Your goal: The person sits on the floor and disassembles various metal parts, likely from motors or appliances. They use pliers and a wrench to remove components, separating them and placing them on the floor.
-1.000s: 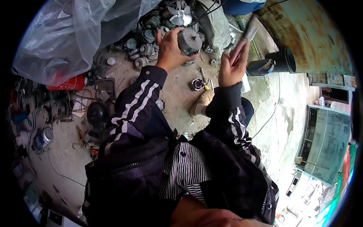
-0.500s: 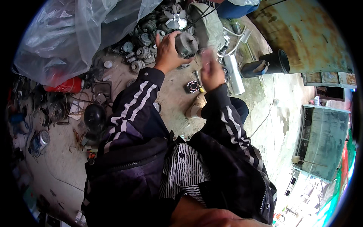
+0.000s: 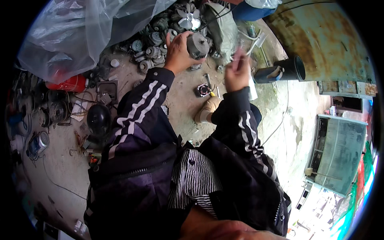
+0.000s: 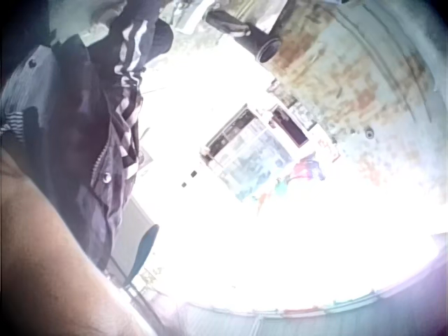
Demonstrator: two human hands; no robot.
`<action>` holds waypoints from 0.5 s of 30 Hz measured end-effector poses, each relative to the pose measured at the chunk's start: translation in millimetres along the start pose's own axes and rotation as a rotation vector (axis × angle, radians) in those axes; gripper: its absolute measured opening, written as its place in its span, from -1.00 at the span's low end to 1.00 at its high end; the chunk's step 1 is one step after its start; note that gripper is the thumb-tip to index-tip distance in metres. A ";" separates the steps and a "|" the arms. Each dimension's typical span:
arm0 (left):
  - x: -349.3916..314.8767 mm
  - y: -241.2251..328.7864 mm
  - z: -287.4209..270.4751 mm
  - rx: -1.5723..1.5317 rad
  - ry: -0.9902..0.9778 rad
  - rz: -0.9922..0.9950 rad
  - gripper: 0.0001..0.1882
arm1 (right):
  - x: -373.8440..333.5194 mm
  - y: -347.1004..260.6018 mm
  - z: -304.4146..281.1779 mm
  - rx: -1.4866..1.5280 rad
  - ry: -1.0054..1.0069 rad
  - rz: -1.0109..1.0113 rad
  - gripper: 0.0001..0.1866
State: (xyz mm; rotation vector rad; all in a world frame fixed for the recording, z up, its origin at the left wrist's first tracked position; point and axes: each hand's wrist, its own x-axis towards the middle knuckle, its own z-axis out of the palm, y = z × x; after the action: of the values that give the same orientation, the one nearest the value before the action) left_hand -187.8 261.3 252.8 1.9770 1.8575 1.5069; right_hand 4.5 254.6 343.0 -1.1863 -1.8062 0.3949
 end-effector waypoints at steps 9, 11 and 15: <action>0.0 -6.1 -3.4 0.042 0.052 -0.025 0.07 | -25.5 18.5 16.1 -0.234 -0.139 -0.030 -0.60; 8.6 -0.5 -3.5 -0.046 0.080 0.002 0.02 | -18.0 23.7 10.5 -0.122 0.021 -0.052 -0.69; 8.8 2.2 -5.1 -0.038 0.092 -0.008 0.05 | -1.2 5.6 13.4 -0.032 0.369 -0.078 -0.75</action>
State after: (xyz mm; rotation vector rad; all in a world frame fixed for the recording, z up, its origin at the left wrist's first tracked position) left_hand -191.0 264.8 262.1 1.9132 1.8532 1.6440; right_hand -3.2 259.0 331.4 -1.1230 -1.5357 0.0931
